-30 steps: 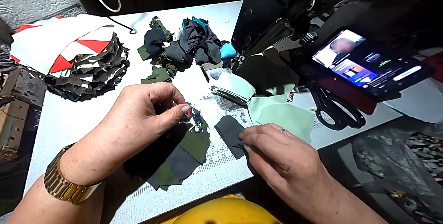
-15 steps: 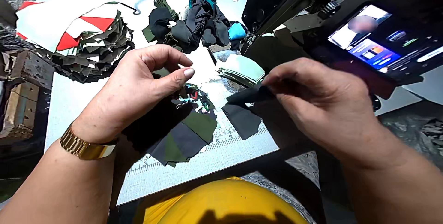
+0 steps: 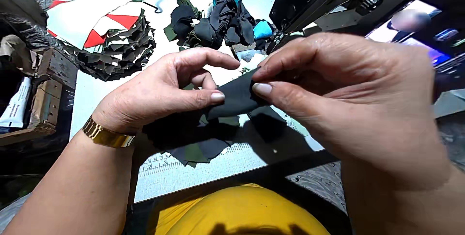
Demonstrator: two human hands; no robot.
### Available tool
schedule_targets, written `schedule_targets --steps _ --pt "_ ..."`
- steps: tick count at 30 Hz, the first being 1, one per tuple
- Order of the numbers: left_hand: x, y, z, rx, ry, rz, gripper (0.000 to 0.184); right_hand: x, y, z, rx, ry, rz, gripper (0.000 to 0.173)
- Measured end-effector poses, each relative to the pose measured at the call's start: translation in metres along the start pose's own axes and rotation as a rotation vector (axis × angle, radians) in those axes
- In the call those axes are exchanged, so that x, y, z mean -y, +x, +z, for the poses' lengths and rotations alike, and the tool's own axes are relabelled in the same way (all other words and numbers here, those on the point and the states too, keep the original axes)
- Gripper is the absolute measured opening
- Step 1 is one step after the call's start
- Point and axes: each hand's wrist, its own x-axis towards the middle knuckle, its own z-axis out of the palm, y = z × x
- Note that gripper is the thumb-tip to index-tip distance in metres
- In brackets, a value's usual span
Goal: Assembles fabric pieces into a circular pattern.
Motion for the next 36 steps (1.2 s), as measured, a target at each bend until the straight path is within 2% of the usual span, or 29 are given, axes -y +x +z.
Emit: schedule_targets --steps 4,7,13,19,23,29,36 --pt "-0.001 -0.003 -0.009 -0.001 0.170 -0.039 0.048 -0.013 -0.019 0.020 -0.126 -0.046 0.143 0.011" --pt "0.002 -0.002 -0.008 -0.002 0.308 -0.085 0.043 -0.024 -0.031 0.035 -0.152 -0.145 0.188 0.009" --pt "0.011 0.000 -0.006 -0.001 0.488 -0.139 0.039 -0.034 -0.038 0.044 -0.056 -0.439 0.157 0.004" --pt "0.015 0.003 0.000 -0.028 0.608 -0.170 0.037 -0.037 -0.037 0.047 0.055 -0.618 0.100 0.009" --pt "0.013 0.003 0.002 -0.046 0.623 -0.146 0.036 -0.034 -0.032 0.039 0.072 -0.553 0.123 0.006" --pt "0.004 -0.002 -0.004 0.014 0.418 -0.081 0.041 -0.017 -0.028 0.023 0.048 -0.424 0.145 0.003" --pt "0.016 0.003 0.001 -0.008 0.604 -0.109 0.033 -0.038 -0.035 0.038 0.109 -0.571 0.114 0.005"
